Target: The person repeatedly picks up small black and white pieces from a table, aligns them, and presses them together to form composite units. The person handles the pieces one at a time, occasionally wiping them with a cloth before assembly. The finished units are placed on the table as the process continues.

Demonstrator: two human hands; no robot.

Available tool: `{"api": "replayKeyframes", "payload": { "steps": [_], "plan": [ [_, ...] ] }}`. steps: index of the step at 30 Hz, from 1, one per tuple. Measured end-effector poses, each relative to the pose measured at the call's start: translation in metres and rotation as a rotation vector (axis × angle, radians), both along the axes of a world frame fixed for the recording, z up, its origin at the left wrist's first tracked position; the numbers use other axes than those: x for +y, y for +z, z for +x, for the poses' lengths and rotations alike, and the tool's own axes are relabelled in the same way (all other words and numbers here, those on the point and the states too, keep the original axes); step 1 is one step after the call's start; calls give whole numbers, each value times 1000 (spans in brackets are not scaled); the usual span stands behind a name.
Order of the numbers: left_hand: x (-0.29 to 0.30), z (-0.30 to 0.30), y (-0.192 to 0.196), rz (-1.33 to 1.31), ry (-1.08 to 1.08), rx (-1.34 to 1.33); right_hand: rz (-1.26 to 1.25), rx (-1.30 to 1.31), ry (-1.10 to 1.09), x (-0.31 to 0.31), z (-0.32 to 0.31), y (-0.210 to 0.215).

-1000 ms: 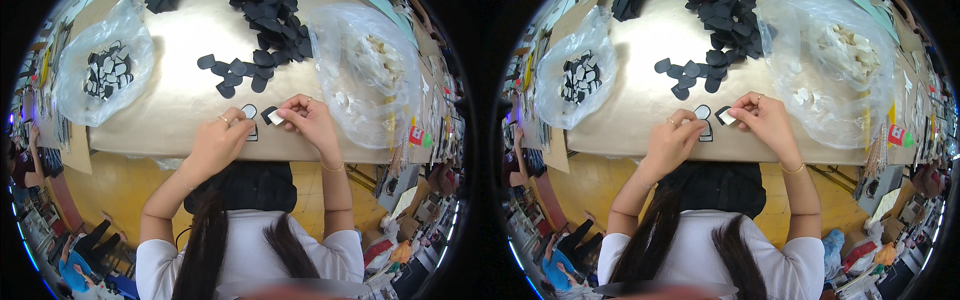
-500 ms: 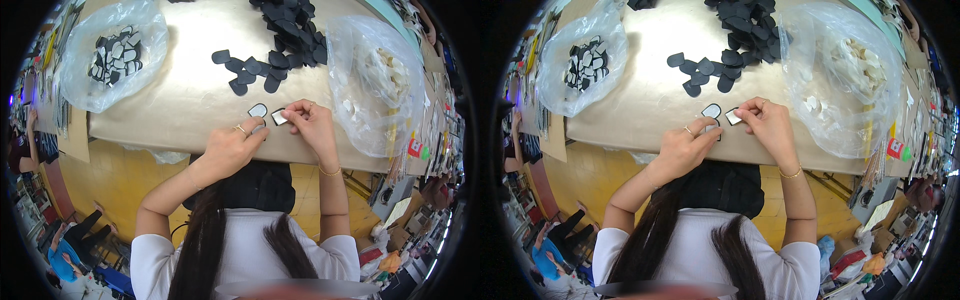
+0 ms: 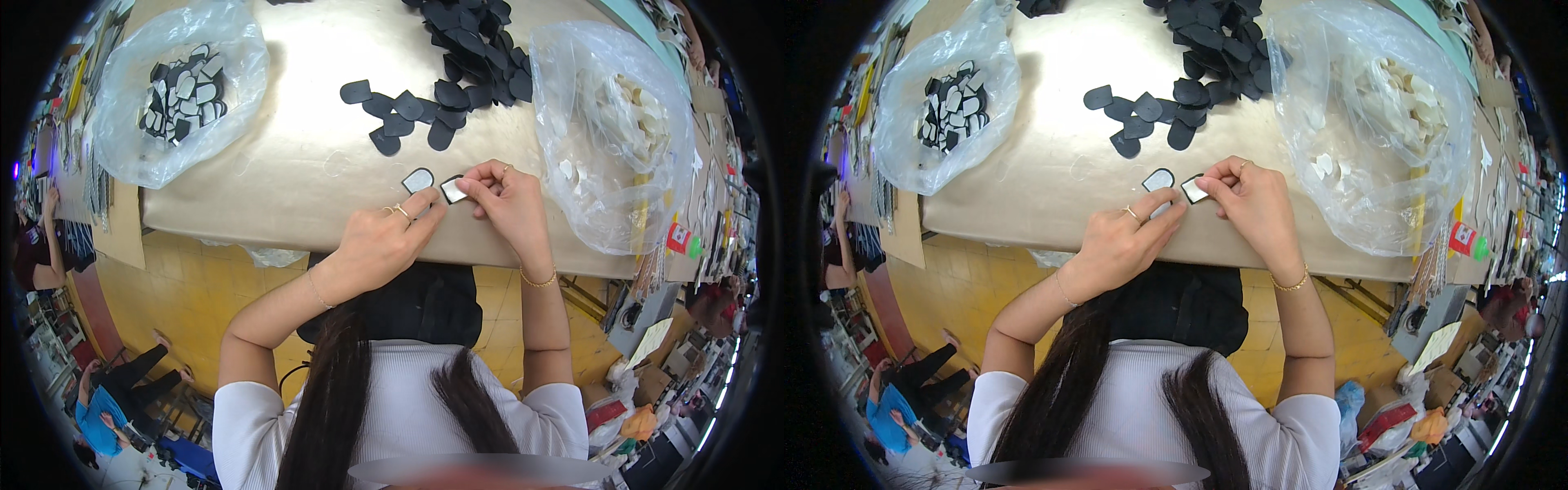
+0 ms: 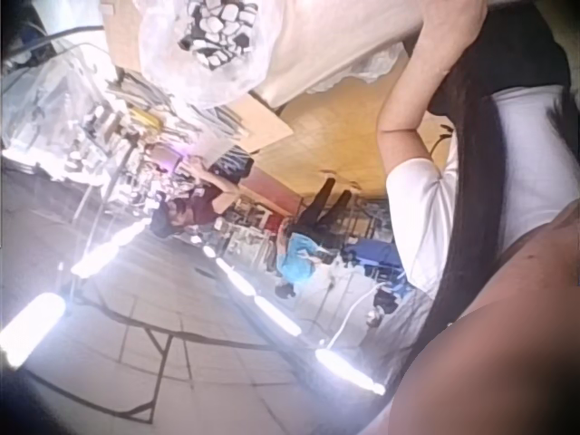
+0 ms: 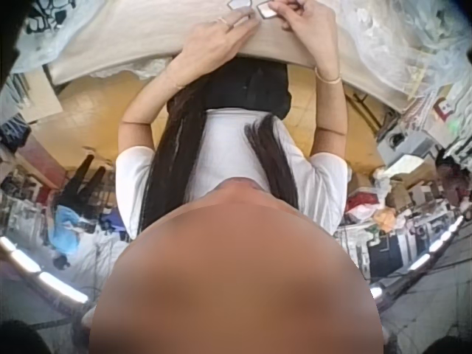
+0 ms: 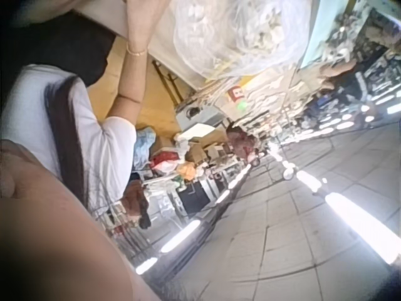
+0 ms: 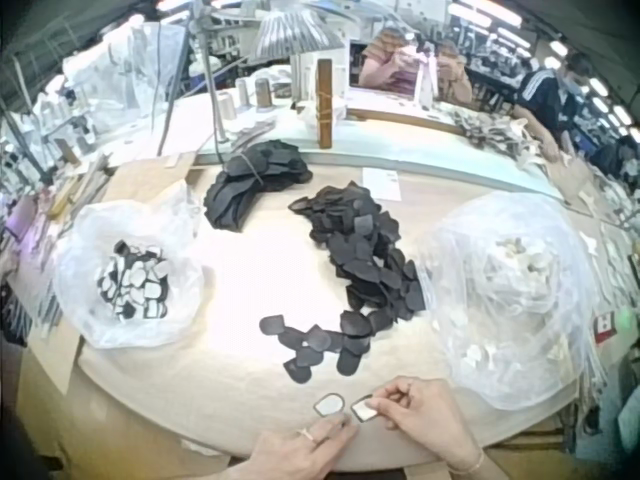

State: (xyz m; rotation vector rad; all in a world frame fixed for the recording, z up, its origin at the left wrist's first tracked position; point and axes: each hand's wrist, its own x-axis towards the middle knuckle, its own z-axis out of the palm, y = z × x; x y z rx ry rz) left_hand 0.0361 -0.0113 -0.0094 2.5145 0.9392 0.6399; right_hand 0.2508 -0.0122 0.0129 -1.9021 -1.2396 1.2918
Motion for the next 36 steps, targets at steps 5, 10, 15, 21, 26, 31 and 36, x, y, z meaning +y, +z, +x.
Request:
{"api": "replayKeyframes", "payload": {
  "steps": [5, 10, 15, 21, 26, 31, 36],
  "plan": [
    [0, 5, 1, 43, -13, 40, 54, -6, 1, -1, -1, -2],
    [0, 9, 5, 198, -95, 271, 233, -321, 95, -9, -6, -7],
    [1, 8, 9, 175, -133, 323, 473, -650, 42, -10, -3, -18],
    [-1, 6, 2, 57, -80, 144, 475, -331, 85, -23, 1, -10],
    [2, 11, -2, 18, 58, -44, 449, -487, 199, -20, -4, -6],
    [7, 20, 0, -89, 197, -24, 438, -462, 234, -18, -4, -6],
    [11, 22, 2, -143, 193, -30, 438, -434, 247, -18, 1, -7]
  ]
}}
